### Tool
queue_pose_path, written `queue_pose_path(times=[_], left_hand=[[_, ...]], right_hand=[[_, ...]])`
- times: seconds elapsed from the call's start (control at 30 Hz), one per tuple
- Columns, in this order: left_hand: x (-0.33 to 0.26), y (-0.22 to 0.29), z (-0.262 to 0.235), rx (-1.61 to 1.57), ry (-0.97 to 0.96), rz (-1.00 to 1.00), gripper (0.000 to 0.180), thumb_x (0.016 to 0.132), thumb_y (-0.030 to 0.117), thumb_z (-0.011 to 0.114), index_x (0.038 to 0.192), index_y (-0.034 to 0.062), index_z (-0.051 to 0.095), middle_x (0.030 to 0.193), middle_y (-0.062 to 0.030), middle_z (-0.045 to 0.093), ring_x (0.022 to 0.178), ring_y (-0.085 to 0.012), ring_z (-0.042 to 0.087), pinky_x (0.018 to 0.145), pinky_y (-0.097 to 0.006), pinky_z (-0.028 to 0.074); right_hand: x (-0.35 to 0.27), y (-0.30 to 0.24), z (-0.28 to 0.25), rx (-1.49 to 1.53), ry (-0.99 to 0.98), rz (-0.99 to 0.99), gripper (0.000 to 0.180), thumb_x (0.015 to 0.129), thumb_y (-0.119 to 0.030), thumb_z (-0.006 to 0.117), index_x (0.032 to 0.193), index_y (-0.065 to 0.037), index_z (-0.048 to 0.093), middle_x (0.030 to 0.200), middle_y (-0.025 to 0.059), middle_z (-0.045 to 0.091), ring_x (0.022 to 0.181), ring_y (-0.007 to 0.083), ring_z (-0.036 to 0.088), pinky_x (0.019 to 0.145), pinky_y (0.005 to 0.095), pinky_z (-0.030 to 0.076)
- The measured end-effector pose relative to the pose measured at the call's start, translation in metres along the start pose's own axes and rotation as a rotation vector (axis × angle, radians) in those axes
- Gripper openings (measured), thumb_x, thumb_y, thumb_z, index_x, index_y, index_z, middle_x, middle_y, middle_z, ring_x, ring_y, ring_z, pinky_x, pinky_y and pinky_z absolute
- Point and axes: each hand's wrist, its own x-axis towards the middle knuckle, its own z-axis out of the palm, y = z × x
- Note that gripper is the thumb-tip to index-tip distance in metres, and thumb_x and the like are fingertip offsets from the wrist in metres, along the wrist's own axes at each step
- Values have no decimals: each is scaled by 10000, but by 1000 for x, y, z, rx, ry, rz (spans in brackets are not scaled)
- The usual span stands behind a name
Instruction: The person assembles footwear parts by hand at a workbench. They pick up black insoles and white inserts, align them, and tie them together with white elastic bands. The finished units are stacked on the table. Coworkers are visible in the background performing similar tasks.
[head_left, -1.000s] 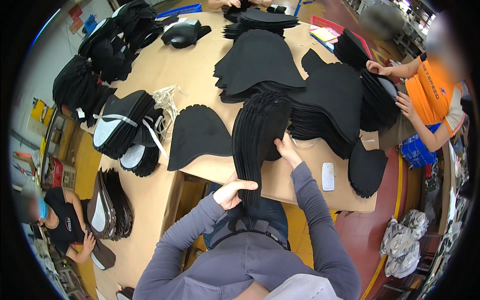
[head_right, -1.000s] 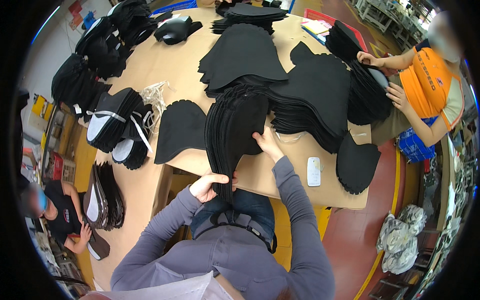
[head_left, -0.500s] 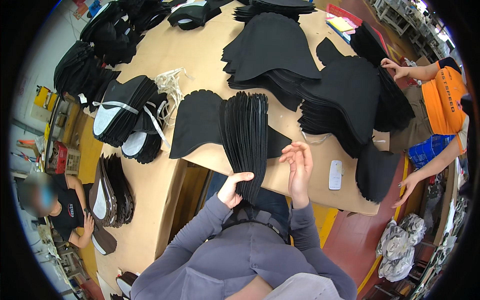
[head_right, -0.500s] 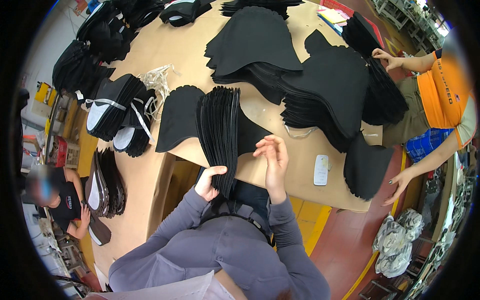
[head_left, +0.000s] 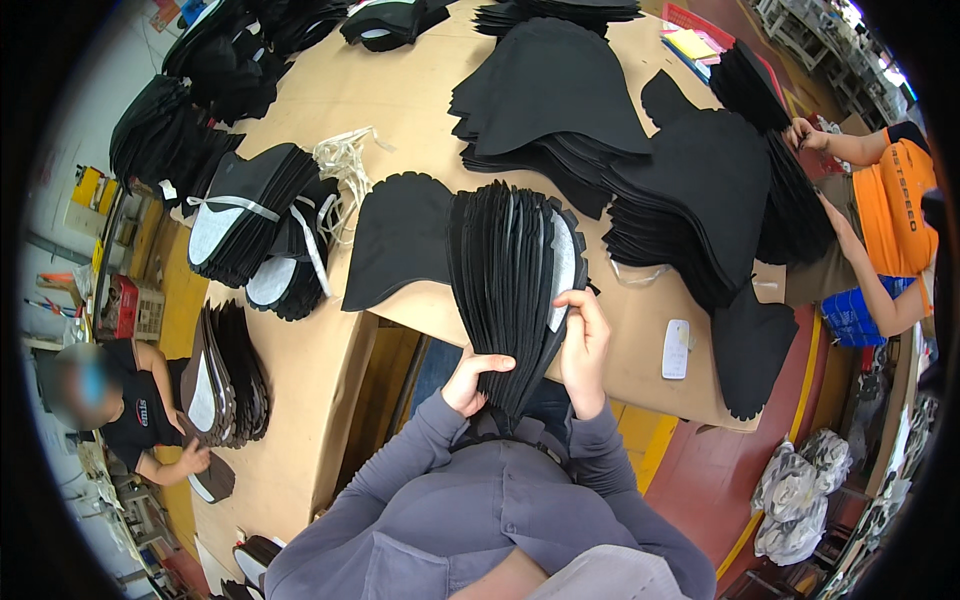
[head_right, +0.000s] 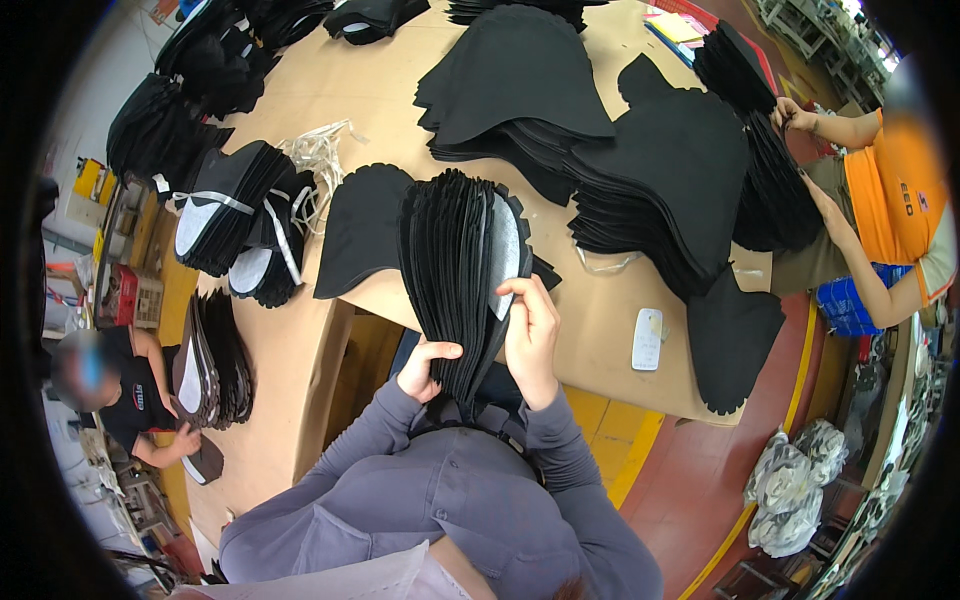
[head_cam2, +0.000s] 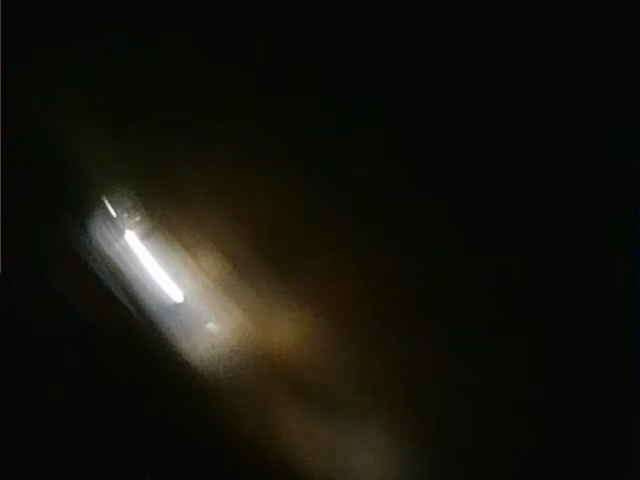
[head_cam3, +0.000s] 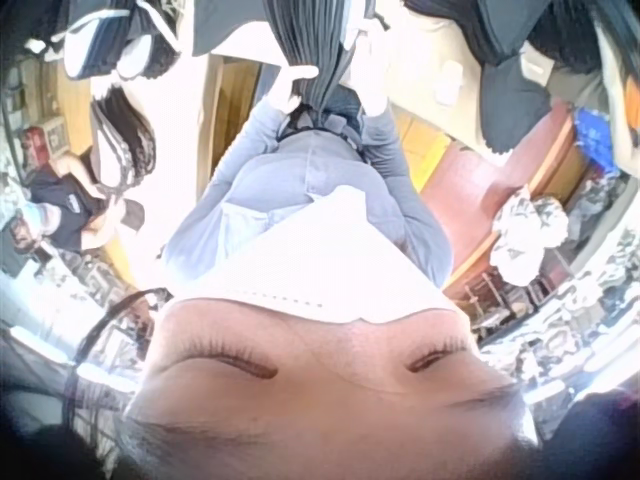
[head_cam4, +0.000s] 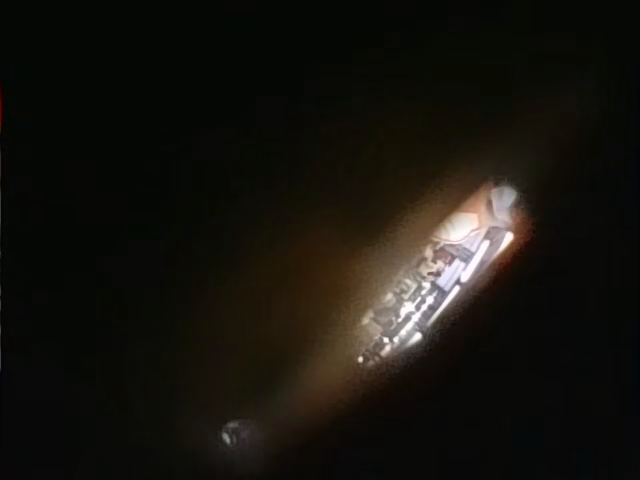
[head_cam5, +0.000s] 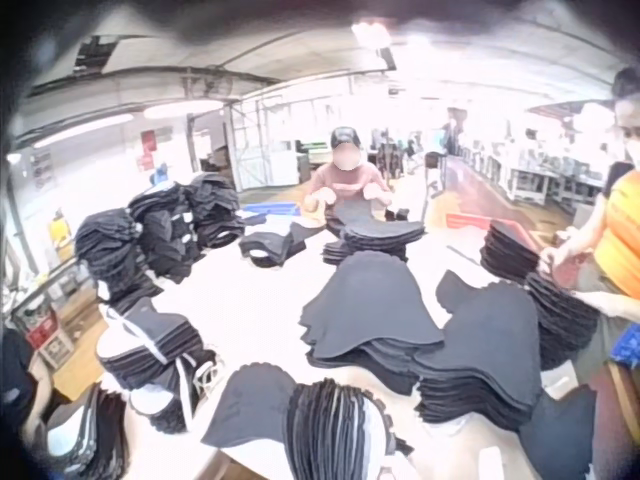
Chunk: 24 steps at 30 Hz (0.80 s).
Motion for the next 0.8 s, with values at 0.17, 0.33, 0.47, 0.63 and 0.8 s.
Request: queue_pose_path(times=[0.17,0.33,0.47,0.63,0.8], left_hand=[[2,-4,-6,27,-5,25,663,711,15,671,1334,-48,453,1189,-160,615,1071,-254,631,944,-356,525],[3,-3,-7,22,-25,15,665,703,3,661,1335,-27,459,1202,-147,612,1090,-253,620,955,-356,517],[1,-3,-7,4,-11,3,658,698,-29,641,1332,8,470,1211,-120,609,1112,-248,600,976,-364,499],[3,-7,-10,65,1,24,719,682,19,675,1362,-25,442,1249,-147,589,1160,-254,578,1024,-353,455],[2,-4,-7,49,-6,41,773,676,16,675,1397,-20,398,1290,-144,563,1191,-252,555,1042,-350,436]], right_hand=[[1,-17,4,93,15,152,101,882,-7,622,978,3,649,871,1,585,605,27,420,523,204,316],[-3,-8,6,38,85,176,200,875,-3,636,1070,-15,588,928,8,571,593,9,351,493,195,271],[7,-24,12,-398,233,-189,381,845,83,553,1200,-28,469,1233,149,529,1016,208,552,897,364,417],[2,-16,8,-286,37,-87,403,846,47,582,1229,-16,475,1143,149,639,1338,346,428,1101,528,272],[4,-29,12,-211,-2,-49,519,869,-43,678,1324,-2,432,1212,181,609,1323,335,449,1077,427,343]])
